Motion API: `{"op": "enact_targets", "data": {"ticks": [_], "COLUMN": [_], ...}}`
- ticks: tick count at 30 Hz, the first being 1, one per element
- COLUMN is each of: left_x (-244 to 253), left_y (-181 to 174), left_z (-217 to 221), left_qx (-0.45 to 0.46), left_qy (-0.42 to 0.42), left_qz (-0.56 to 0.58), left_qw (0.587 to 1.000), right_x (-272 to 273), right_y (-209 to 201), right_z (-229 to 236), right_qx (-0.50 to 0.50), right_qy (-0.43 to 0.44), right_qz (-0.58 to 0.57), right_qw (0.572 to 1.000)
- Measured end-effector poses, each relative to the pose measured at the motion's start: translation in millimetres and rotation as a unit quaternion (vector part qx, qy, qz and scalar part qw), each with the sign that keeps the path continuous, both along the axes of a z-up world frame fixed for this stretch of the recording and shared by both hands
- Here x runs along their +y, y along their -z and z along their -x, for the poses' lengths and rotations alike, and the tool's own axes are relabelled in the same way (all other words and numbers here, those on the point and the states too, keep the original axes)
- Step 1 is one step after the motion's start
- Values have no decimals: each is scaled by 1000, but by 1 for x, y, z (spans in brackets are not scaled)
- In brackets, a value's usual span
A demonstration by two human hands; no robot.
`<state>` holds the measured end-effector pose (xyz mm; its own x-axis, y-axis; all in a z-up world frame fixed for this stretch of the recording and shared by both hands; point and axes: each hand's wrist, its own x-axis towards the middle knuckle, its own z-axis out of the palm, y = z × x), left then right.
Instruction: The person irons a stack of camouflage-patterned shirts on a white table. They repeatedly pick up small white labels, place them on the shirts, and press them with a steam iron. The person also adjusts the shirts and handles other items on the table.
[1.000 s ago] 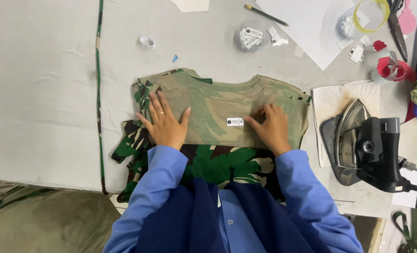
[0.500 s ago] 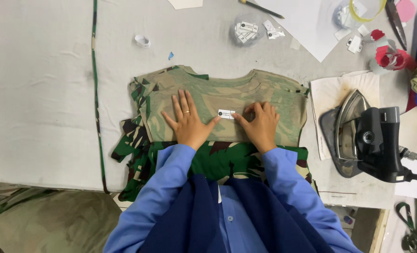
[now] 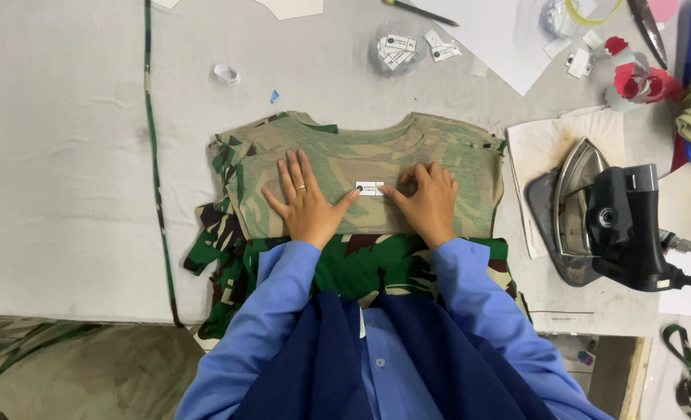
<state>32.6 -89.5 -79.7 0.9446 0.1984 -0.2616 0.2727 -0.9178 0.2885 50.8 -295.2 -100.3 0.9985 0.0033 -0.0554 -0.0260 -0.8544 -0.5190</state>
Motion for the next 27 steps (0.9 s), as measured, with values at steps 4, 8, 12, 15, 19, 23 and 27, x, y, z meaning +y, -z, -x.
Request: {"op": "enact_targets", "data": {"ticks": [4, 8, 12, 15, 19, 23, 27], "left_x": [-3, -4, 32, 85, 96, 98, 105], "left_y": [-2, -5, -13, 1, 6, 17, 25], "left_z": [-1, 1, -6, -17, -16, -21, -29], "left_qx": [7, 13, 18, 3, -83, -206, -256], "left_qy": [4, -1, 11, -46, -46, -39, -25], "left_qz": [-18, -3, 11, -4, 40, -12, -30], "left_qw": [1000, 1000, 1000, 999, 995, 978, 966], "right_x": [2, -4, -94, -252, -288, -238, -115], "right_y": [0, -9, -54, -62, -69, -87, -131], "right_z": [0, 3, -8, 4, -4, -20, -37], "right_qx": [-4, -12, -118, -197, 89, 78, 119], "right_qy": [7, -21, -35, 130, 133, 114, -92], "right_qz": [-2, 26, 82, 362, 144, 159, 139], "right_qw": [1000, 999, 989, 902, 977, 978, 979]}}
